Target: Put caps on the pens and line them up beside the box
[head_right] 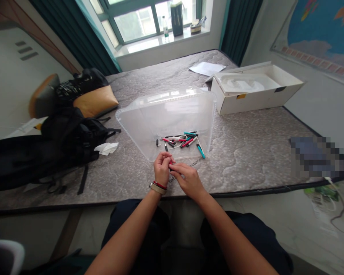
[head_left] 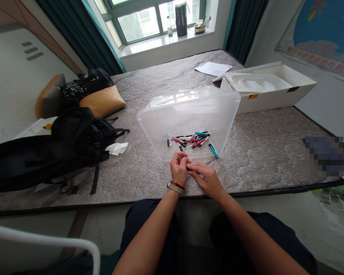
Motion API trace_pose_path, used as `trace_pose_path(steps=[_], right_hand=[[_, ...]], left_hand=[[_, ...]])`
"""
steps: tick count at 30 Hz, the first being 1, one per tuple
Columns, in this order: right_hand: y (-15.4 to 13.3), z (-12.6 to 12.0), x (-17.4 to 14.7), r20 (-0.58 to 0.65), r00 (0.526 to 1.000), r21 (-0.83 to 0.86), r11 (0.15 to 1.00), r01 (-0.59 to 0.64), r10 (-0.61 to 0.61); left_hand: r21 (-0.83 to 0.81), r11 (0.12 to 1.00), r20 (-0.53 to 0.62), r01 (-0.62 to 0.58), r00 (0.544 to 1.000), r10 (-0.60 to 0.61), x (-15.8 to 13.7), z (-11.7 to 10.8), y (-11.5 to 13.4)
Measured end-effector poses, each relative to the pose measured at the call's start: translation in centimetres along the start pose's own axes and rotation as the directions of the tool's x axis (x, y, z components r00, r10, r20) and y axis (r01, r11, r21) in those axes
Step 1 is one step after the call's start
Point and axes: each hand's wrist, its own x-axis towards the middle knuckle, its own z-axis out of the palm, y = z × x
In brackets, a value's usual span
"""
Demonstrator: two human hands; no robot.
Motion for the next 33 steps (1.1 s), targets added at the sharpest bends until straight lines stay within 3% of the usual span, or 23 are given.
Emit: trace_pose_path(steps=[4,7,11,13,16,20,24,29,33], right_hand=[[-0.5,-0.1,-0.2,0.039,0.998,0.064,0.997,-0.048,0.046],[0.5,-0.7,0.0,-0.073,0.99,0.005,0.992,-0.123,0.123],[3.6,-1.6,0.1,-0.292,0.948,-0.316,0.923,-0.218,0.124],[5.1,-1.7,0.0,-0.292,0.955,-0.513,0.835,-0.199,0.048],[6.2,-1.4,-0.3,-0.244,0.97,-0.669,0.728,-0.154,-0.019],[6.1,-0.9,-0.7,-0.226,0.973,-0.724,0.675,-0.139,-0.042],[5.5,-0.9,-0.7,-0.176,0.984,-0.77,0.628,-0.113,-0.039],[5.1,-0.7,-0.5,-0.004,0.998,-0.786,0.617,0.034,-0.06],[5.0,-0.6,-0.4,0.048,0.997,-0.799,0.597,0.071,-0.054]], left_hand=[[0.027,1.0,0.012,0.002,1.0,-0.002,0.0,0.0,0.1],[0.172,0.983,-0.015,-0.058,0.998,0.062,0.0,-0.1,0.1],[0.355,0.93,0.076,-0.097,0.994,0.075,-0.5,-0.4,0.1],[0.451,0.881,0.156,-0.142,0.985,0.079,-1.0,-0.8,0.2],[0.546,0.808,0.26,-0.222,0.962,0.088,-2.4,-1.9,0.8],[0.619,0.73,0.356,-0.291,0.932,0.069,-4.6,-5.2,2.5],[0.732,0.631,0.295,-0.258,0.954,0.049,-5.6,-10.5,4.2],[0.854,0.459,0.222,-0.244,0.97,0.102,-4.5,-16.4,4.9],[0.933,0.297,0.203,-0.206,0.978,0.038,-2.4,-17.9,4.2]])
